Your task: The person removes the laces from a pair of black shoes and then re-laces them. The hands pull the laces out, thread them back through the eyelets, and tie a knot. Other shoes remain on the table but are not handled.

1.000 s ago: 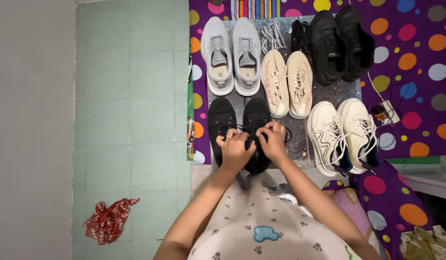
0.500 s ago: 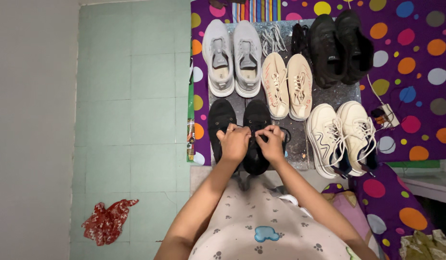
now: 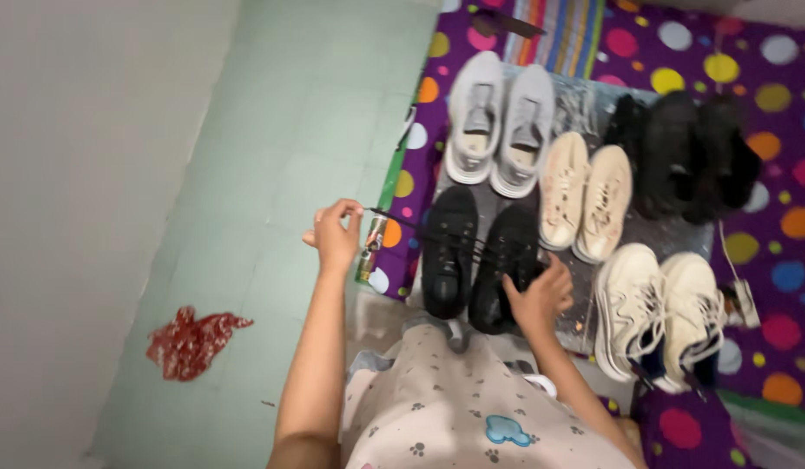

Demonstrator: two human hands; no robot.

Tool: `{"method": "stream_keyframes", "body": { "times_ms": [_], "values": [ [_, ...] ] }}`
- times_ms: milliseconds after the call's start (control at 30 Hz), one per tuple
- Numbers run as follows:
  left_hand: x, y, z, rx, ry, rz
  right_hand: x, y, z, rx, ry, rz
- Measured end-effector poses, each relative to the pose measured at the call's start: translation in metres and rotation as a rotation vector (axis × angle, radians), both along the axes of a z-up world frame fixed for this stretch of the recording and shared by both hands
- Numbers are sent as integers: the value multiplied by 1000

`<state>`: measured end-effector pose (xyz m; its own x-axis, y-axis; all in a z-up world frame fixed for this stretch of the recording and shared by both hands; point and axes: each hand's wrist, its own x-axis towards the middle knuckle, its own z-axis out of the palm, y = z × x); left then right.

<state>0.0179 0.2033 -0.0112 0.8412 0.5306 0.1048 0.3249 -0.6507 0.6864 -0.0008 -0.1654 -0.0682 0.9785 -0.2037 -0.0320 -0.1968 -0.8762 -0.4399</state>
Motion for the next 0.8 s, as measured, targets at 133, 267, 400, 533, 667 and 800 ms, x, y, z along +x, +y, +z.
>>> {"method": "stream_keyframes", "body": {
  "times_ms": [133,267,400,533,667,800],
  "values": [
    [-10,46,-17,-36,40,86,3,-6,-17,39,33,8],
    [-13,60,-46,-240,179,101,6,-10,-31,46,64,-22],
    [-14,59,-82,-342,364,98,6,-15,-41,66,77,-30],
    [-8,46,-101,-227,469,4,6,-21,-47,81,71,-18],
    [13,8,-89,-190,134,-202,0,-24,-52,114,32,11],
    [32,-51,-61,-57,-57,-610,-3,-22,-52,93,65,-7]
  ]
}}
